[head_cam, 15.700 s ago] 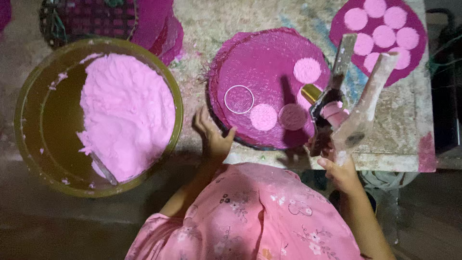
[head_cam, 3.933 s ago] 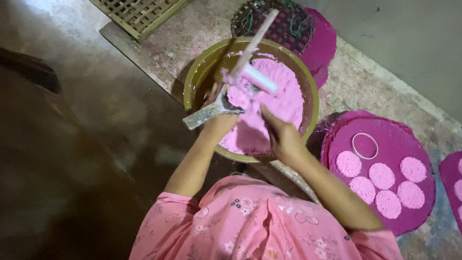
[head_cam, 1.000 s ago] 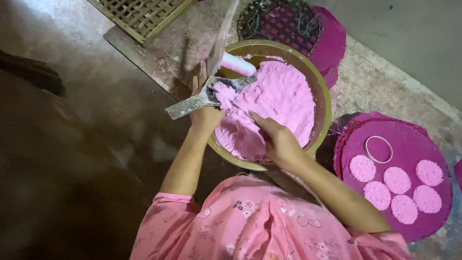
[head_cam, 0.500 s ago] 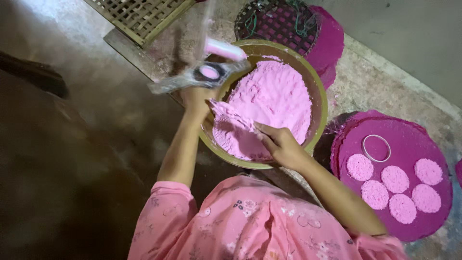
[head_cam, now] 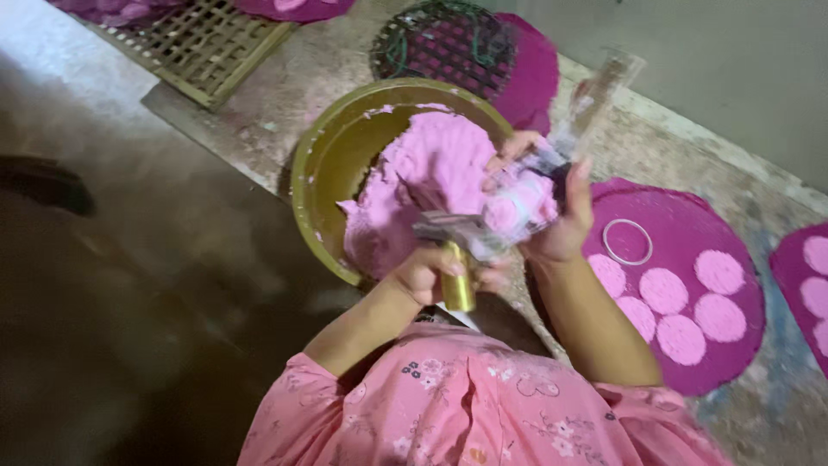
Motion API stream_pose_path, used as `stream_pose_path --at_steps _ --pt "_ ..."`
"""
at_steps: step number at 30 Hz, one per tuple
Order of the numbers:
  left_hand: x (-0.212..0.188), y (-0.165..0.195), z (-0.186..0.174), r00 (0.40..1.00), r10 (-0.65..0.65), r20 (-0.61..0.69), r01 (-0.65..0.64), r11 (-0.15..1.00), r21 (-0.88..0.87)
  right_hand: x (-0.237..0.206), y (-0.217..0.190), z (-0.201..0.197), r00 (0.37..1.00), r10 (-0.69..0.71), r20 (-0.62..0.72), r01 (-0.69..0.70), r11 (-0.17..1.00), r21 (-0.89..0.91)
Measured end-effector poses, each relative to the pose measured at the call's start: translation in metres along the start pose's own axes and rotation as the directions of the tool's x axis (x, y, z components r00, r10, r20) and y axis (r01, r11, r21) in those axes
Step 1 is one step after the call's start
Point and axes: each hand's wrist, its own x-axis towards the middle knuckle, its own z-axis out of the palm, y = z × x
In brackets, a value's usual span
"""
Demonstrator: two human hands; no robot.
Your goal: The person scoops pink paste from a large bowl into a handheld wooden press mold, squeezes the press to eject a formed disc onto a round magenta board, and repeats the cycle, occasionally repositioning finished discs and refilling the mold with paste by hand.
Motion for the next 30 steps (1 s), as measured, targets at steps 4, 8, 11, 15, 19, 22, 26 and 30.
stream_pose_path --at_steps 4,8,11,15,19,22,26,30 --pt "0.019 -0.013 0.016 0.995 -0.092 -0.029 0.095 0.915 0.392 -0.031 -0.072 0.004 0.986 -0.105 -0.131 0.066 0.958 -0.278" --pt "0.043 -0.024 0.056 0.983 0.181 0.005 -0.040 0.187 0.982 -0.075 -0.126 0.001 0.977 -0.212 0.027 0.145 0.564 -0.813" --pt "0.057 -0.036 0.092 0.959 0.015 -0.284 0.284 -0.095 0.954 -0.116 -0.150 -0.001 0.937 -0.137 0.321 0.338 0.131 -0.932" --pt "0.060 -0.059 0.116 0.965 -0.185 -0.185 0.180 -0.046 0.983 -0.163 -0.154 -0.001 0.837 -0.098 0.538 0.531 -0.090 -0.842" --pt "0.067 -0.088 0.106 0.966 -0.252 0.061 0.057 0.435 0.899 -0.192 -0.147 0.000 0.931 -0.101 0.350 0.341 -0.094 -0.935" --pt "0.088 -0.109 0.095 0.935 -0.276 0.224 0.059 0.742 0.667 -0.213 -0.166 -0.013 0.990 -0.111 0.085 0.092 0.060 -0.994" --pt "0.144 -0.137 0.085 0.904 -0.416 0.099 -0.059 0.109 0.992 -0.254 -0.217 -0.053 0.910 0.164 -0.381 -0.384 0.681 -0.624" --pt "0.196 -0.143 0.065 0.910 -0.387 0.150 -0.069 0.215 0.974 -0.306 -0.212 -0.085 0.811 0.470 -0.348 -0.554 0.808 -0.200"
